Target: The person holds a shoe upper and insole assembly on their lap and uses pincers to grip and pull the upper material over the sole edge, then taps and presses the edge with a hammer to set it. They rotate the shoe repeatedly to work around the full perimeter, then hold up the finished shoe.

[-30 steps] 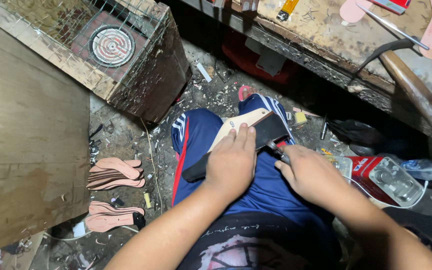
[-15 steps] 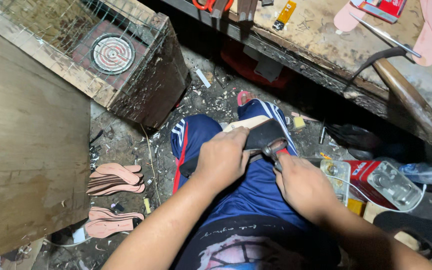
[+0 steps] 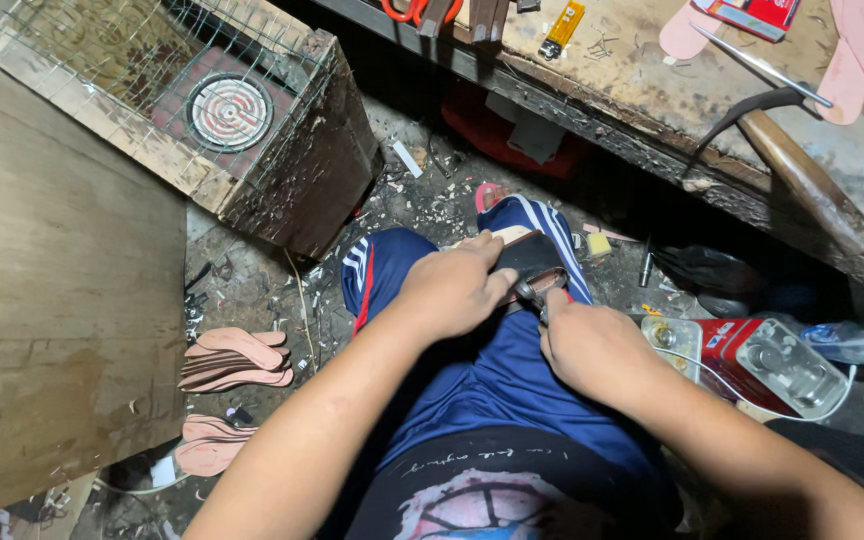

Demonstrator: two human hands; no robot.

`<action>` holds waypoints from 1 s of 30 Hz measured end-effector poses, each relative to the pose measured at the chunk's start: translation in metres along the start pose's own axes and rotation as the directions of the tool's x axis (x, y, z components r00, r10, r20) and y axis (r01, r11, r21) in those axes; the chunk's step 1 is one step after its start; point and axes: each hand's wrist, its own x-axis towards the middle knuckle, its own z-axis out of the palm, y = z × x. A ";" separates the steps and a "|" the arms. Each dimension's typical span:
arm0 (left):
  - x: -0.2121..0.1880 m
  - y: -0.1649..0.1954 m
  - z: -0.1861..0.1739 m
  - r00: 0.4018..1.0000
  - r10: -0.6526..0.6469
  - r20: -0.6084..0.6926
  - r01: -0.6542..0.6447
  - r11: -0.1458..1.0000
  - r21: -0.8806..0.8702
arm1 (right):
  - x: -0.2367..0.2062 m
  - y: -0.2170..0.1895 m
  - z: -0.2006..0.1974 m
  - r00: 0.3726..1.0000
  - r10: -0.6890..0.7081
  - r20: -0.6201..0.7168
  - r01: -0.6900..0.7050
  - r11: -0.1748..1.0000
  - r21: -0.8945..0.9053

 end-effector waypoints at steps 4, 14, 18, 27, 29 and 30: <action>0.019 0.005 -0.001 0.995 -0.025 0.092 0.019 0.997 0.068 | -0.001 0.002 -0.007 1.000 0.023 0.010 -0.023 1.000 -0.018; 0.061 0.031 -0.041 0.938 -0.142 0.316 0.051 0.959 0.278 | 0.005 0.027 0.011 0.966 -0.085 -0.243 0.111 0.989 0.094; 0.083 0.029 -0.044 0.943 -0.140 0.302 0.046 0.954 0.297 | 0.014 0.033 0.013 0.940 -0.098 -0.328 0.140 0.984 0.107; 0.076 0.004 -0.026 0.983 0.182 0.025 -0.170 0.954 -0.247 | -0.033 0.047 0.022 0.971 0.088 -0.221 0.021 0.894 0.449; 0.065 -0.004 -0.041 0.931 0.205 -0.302 -0.285 0.926 -0.249 | -0.044 0.054 0.020 0.958 0.262 -0.113 -0.130 0.754 0.643; 0.054 -0.011 -0.053 0.886 0.185 -0.426 -0.314 0.914 -0.256 | -0.049 0.056 0.019 0.942 0.332 -0.037 -0.205 0.660 0.723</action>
